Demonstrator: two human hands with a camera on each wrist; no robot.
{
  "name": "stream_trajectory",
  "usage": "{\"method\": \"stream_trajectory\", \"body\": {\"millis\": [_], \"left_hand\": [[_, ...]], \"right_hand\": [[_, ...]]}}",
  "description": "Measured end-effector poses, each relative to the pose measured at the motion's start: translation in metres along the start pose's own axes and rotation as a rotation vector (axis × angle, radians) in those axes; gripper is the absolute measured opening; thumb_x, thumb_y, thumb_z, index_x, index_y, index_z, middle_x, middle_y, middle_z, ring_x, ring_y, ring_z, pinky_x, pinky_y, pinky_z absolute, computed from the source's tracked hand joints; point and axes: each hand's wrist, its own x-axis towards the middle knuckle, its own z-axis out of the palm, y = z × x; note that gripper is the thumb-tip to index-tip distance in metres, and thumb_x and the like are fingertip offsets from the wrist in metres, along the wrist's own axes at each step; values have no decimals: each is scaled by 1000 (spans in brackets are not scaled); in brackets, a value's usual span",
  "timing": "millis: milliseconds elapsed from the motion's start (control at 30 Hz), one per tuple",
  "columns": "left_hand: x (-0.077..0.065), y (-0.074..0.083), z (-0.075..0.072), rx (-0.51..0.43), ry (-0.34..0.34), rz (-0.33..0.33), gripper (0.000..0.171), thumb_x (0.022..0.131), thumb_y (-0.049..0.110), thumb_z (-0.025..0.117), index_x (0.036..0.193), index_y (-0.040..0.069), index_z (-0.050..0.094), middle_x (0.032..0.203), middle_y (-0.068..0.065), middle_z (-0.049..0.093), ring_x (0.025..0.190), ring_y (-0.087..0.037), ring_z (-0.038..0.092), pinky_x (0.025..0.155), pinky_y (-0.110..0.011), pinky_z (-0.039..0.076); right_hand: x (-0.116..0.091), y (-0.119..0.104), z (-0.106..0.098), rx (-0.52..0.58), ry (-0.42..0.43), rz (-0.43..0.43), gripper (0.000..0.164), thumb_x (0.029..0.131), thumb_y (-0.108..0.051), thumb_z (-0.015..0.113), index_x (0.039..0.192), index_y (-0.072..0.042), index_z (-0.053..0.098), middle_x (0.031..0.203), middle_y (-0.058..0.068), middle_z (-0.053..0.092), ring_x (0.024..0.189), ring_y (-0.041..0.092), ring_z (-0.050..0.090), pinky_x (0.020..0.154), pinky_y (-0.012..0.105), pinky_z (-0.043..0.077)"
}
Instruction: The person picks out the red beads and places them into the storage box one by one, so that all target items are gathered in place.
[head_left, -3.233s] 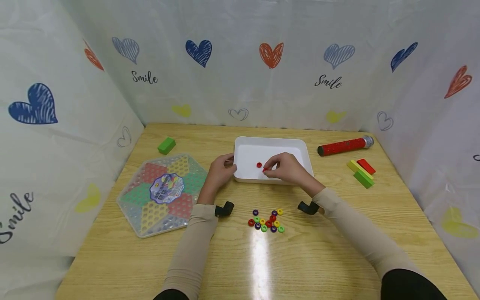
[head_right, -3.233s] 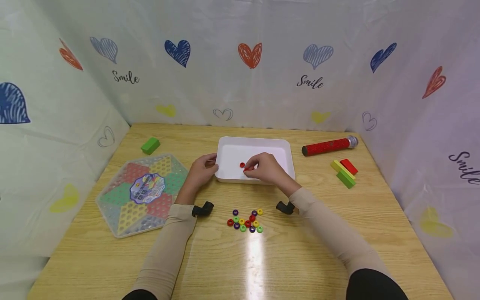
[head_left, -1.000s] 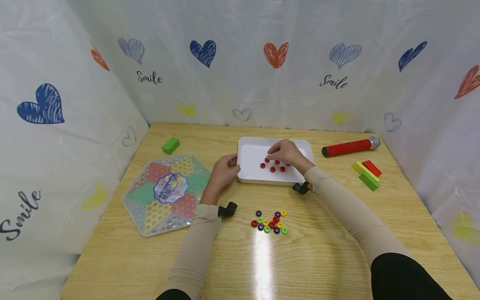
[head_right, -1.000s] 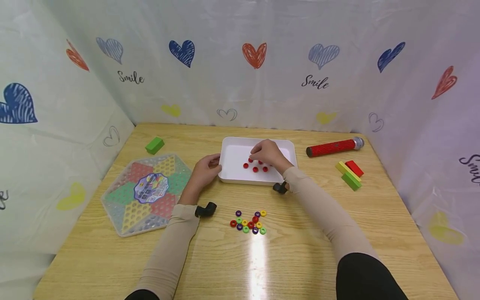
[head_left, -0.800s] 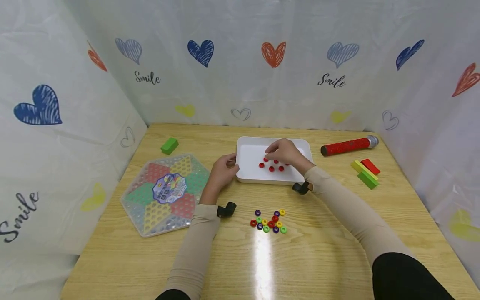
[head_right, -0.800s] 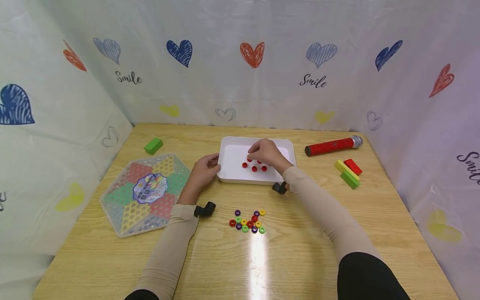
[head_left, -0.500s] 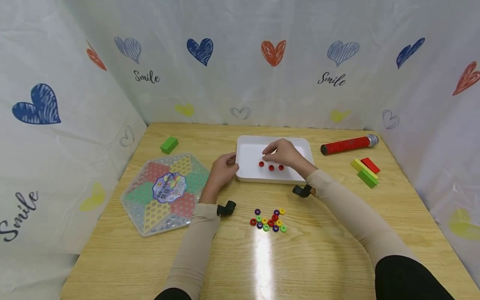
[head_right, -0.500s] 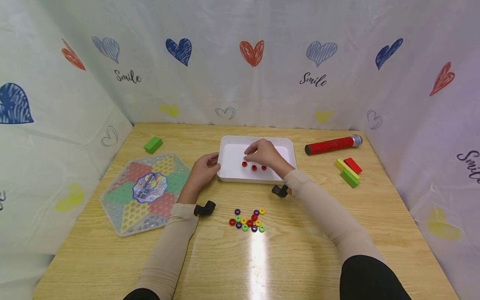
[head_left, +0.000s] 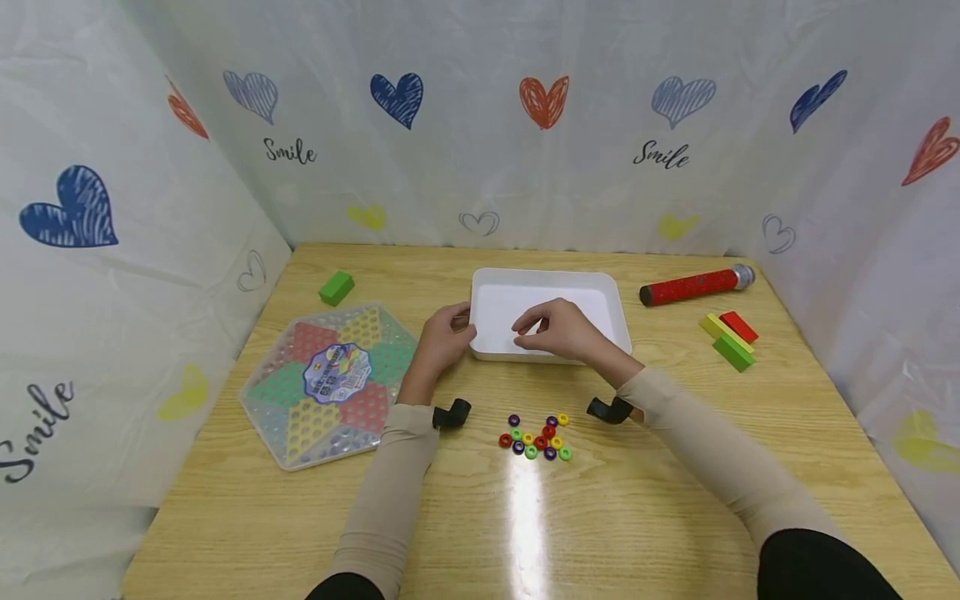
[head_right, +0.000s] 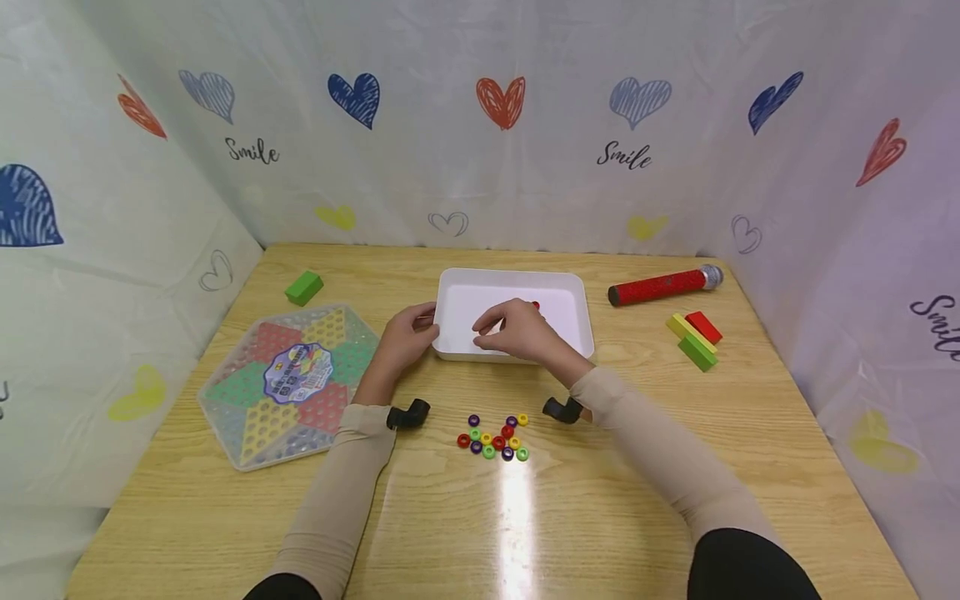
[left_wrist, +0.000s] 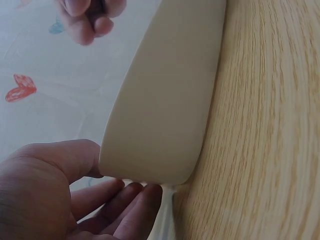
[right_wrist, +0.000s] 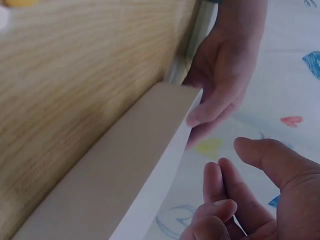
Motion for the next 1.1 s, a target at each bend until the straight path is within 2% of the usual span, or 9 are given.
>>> {"method": "stream_trajectory", "body": {"millis": [133, 333, 533, 633, 767, 933, 1100], "left_hand": [[0, -1, 1, -4, -3, -6, 51, 97, 14, 58, 147, 6, 53, 143, -14, 57, 130, -30, 59, 109, -46, 49], [0, -1, 0, -22, 1, -10, 51, 96, 15, 58, 146, 6, 53, 143, -14, 57, 130, -31, 59, 109, -47, 49], [0, -2, 0, -21, -2, -11, 51, 96, 16, 59, 146, 7, 54, 142, -13, 58, 130, -29, 59, 109, -46, 49], [1, -2, 0, -20, -1, -16, 51, 96, 16, 59, 146, 8, 54, 142, -12, 59, 130, -29, 59, 109, -46, 49], [1, -1, 1, -18, 8, -21, 51, 96, 16, 59, 146, 9, 54, 142, -12, 59, 129, -29, 59, 109, -46, 48], [1, -2, 1, -15, 8, -37, 50, 96, 17, 59, 146, 11, 55, 143, -11, 57, 131, -28, 59, 110, -46, 48], [1, -1, 1, -10, 8, -33, 50, 96, 17, 58, 146, 10, 55, 143, -11, 58, 131, -28, 59, 111, -46, 48]], "right_hand": [[-10, -3, 8, 11, -12, -43, 21, 87, -18, 78, 103, -5, 80, 97, 6, 77, 69, 19, 53, 65, 27, 45], [-21, -3, 21, 18, -44, -61, 17, 86, -18, 79, 101, -10, 81, 90, -2, 76, 63, 14, 49, 60, 26, 43], [-34, -3, 34, 40, -96, -83, 20, 85, -17, 80, 102, -7, 80, 94, 1, 77, 59, 11, 45, 56, 23, 40], [-41, -2, 40, 38, -134, -87, 19, 85, -18, 79, 101, -8, 79, 85, 2, 74, 56, 8, 42, 53, 22, 38], [-48, 1, 50, 38, -182, -94, 20, 84, -19, 80, 101, -11, 80, 85, 2, 70, 54, 6, 42, 53, 21, 40], [-55, 4, 60, 27, -216, -90, 21, 82, -20, 82, 103, -16, 80, 102, -1, 74, 72, 11, 55, 66, 23, 47], [-61, 4, 68, 28, -234, -107, 20, 83, -20, 82, 103, -17, 80, 105, -5, 75, 95, 12, 65, 81, 26, 53]]}}
